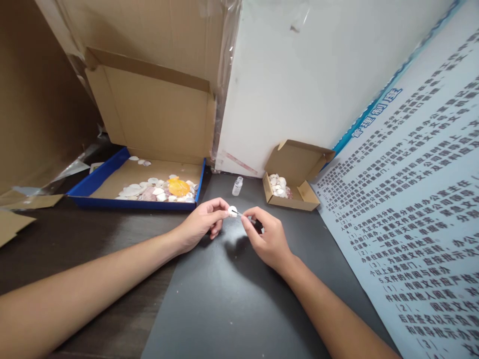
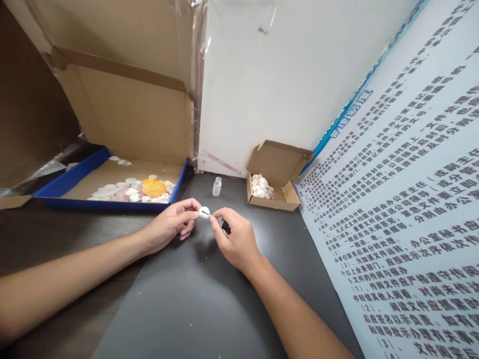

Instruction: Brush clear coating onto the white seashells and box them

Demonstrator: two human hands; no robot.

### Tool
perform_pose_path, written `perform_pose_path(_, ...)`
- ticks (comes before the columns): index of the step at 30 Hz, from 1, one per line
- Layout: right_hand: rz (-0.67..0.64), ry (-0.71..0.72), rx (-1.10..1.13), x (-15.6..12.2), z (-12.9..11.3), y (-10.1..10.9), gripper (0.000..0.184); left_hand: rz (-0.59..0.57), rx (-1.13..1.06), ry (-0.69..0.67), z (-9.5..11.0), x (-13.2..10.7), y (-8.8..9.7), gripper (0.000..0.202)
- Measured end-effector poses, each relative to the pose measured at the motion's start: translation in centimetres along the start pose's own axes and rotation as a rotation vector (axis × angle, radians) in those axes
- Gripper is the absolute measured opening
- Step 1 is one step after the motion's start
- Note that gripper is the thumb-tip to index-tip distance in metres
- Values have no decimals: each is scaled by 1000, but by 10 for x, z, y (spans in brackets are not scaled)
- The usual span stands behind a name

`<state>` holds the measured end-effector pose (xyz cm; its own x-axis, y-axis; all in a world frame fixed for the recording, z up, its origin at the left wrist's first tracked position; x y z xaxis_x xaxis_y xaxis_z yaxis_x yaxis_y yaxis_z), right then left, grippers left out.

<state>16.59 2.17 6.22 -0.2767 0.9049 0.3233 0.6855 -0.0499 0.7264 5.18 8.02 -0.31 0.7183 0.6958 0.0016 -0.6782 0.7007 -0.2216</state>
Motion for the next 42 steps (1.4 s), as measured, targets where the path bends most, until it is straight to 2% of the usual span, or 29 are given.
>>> perform_pose_path(4,-54,-24,-44,1,3,-6,14,-3,-6,-6,2,-1,-1,17)
perform_pose_path(9,-4,-134,-94,2,16,1,15,1,3,5,4,-1,-3,17)
perform_pose_path(13,16,-71,-17,1,8,3,16,-2,6,4,4,-1,-4,17)
perform_pose_path(16,-33,-18,12,2,2,-3,16,-11,5,1,2,-1,-3,18)
perform_pose_path(22,6,-144,-61,2,17,3,17,-17,4,5,0,-1,-3,17)
perform_pose_path(28,-45,-37,11,1,4,-2,17,-6,-27,6,3,-2,-5,19)
perform_pose_path(33,-14,-158,-60,1,17,1,17,-12,-28,12,3,-2,-5,20)
perform_pose_path(39,-33,-38,22,1,4,0,17,-13,-31,23,0,-1,-5,18)
perform_pose_path(42,-28,-93,-14,1,9,0,16,-16,-27,28,0,-2,-5,18)
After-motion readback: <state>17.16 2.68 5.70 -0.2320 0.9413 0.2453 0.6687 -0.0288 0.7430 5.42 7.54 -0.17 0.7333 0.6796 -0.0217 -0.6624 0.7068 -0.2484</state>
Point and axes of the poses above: each hand's wrist, its own x-axis towards the middle knuckle, its own y-axis out of the back of the hand, z = x × y, the point moved 10 cm from there along x, towards the middle knuckle, and after that the axes turned 13 degrees about -z, right-handed, at the moved point
